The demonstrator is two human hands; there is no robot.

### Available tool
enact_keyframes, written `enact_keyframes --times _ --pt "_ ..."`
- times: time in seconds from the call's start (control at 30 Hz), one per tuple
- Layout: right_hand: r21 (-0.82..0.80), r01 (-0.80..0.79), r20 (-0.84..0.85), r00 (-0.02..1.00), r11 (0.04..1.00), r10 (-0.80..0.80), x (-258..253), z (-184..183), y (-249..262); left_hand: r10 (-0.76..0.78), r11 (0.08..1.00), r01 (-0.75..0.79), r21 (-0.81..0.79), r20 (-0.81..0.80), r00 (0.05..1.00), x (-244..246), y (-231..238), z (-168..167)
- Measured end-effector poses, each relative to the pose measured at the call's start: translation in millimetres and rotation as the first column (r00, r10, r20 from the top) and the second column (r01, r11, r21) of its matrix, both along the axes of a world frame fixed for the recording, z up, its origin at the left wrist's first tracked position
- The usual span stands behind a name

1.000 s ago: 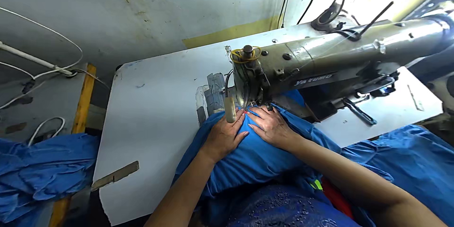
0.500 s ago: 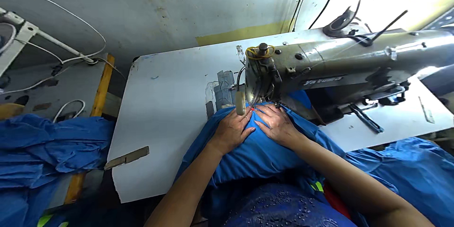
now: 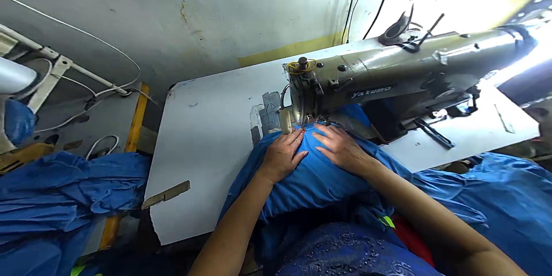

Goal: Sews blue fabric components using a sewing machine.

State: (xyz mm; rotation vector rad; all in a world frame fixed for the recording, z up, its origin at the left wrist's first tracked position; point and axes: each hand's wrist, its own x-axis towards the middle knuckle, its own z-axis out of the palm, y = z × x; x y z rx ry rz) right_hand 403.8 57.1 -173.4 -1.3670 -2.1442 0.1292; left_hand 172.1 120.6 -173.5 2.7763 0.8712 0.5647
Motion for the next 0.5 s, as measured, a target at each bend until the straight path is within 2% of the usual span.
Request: enact_keyframes --times 0.1,0.2,0.27,0.33,0.4,0.5 --pt "0.151 0.228 -0.072 0.973 0.962 -0.220 40.3 8.2 -25.2 0.013 1.000 -0.013 -0.006 -0.009 1.000 2.1 -1.5 -1.2" --pt "0.304 0.506 -0.148 0.862 0.808 -0.484 101.1 15.9 -47.4 0.021 1.000 -0.021 0.004 -0.013 1.000 2.5 -1.7 -0.4" --pt "0.288 0.638 -0.156 0.767 0.714 -0.622 137.2 20.6 -59.0 0.026 1.000 -0.025 0.004 -0.013 1.000 2.9 -2.3 0.1" --pt "0.227 0.692 -0.123 0.719 0.686 -0.684 162.9 21.0 -63.3 0.025 1.000 -0.025 0.000 -0.011 1.000 2.7 -1.9 0.0" --pt "0.160 0.689 -0.090 0.723 0.706 -0.685 176.8 18.4 -66.0 0.026 1.000 -0.026 -0.011 -0.013 1.000 2.1 -1.8 -0.3" --pt "0.176 0.681 -0.068 0.729 0.711 -0.682 179.6 11.4 -68.9 0.030 0.999 -0.031 -0.019 -0.013 0.999 1.7 -1.3 -0.8"
